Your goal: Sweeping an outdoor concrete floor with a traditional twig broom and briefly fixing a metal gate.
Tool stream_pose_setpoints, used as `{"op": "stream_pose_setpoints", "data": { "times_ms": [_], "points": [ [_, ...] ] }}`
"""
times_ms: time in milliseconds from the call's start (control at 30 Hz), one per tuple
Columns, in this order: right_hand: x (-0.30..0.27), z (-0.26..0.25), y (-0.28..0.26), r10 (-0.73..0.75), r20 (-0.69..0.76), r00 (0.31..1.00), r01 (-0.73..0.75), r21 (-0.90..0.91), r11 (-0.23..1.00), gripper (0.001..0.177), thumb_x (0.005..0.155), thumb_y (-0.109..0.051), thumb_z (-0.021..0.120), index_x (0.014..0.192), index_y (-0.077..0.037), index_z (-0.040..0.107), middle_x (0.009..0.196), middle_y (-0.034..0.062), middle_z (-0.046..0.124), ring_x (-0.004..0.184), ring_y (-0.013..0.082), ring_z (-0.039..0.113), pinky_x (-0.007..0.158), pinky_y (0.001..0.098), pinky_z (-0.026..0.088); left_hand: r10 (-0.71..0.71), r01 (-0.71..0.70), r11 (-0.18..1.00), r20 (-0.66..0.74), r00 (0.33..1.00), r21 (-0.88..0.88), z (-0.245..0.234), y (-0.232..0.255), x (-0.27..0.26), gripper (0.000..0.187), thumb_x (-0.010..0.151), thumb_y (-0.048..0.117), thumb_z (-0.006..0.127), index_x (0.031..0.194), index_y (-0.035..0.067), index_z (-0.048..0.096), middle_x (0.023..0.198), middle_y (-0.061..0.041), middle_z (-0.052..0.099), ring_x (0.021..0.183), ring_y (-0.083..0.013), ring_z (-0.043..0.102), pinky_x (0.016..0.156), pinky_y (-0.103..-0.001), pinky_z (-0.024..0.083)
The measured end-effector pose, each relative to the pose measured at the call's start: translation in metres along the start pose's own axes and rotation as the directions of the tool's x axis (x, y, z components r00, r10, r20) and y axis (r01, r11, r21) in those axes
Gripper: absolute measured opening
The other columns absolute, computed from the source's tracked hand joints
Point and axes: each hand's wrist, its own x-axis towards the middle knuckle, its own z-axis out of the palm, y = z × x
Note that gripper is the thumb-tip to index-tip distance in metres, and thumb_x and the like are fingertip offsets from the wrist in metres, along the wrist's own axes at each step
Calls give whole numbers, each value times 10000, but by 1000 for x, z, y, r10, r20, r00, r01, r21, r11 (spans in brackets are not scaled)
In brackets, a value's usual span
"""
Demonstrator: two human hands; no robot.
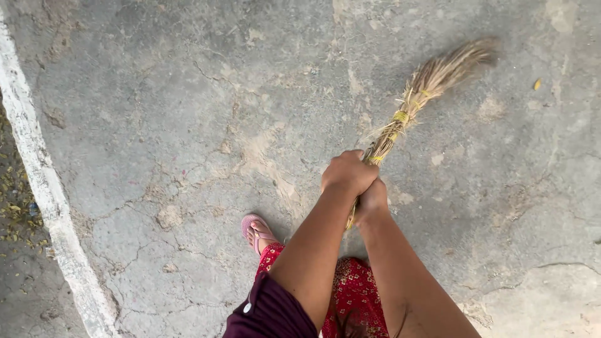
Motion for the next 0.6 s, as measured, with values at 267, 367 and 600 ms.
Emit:
{"op": "stream_pose_setpoints", "data": {
  "times_ms": [267, 367, 600],
  "points": [
    [31, -112, -14, 26, -7, 1000, -26, -410, 912, 331, 1020, -189, 477, 1228, -11, 664, 1030, 132, 696, 854, 251, 655, 776, 434, 545, -265, 209, 950, -244, 933, -233, 99, -14, -12, 511, 853, 425, 573, 1315, 229, 671, 1281, -166, 688, 1199, -386, 646, 1014, -508, 516],
    [23, -133, -15, 25, -85, 996, -51, -329, 943, 340, 1005, -177, 459, 1206, 0, 669, 1017, 152, 709, 840, 271, 670, 757, 444, 555, -245, 219, 965, -203, 948, -143, 126, -12, 2, 493, 860, 414, 559, 1285, 200, 688, 1275, -160, 694, 1201, -380, 650, 1009, -507, 519],
    [-18, -105, -12, -220, -232, 948, 162, -245, 956, 296, 1021, -157, 403, 1222, -27, 576, 1031, 146, 669, 874, 263, 671, 736, 455, 581, -40, 9, 986, -188, 981, -164, 126, -18, -8, 604, 749, 410, 687, 1328, 238, 676, 1262, -173, 698, 1177, -336, 675, 1005, -433, 531]
  ]
}}
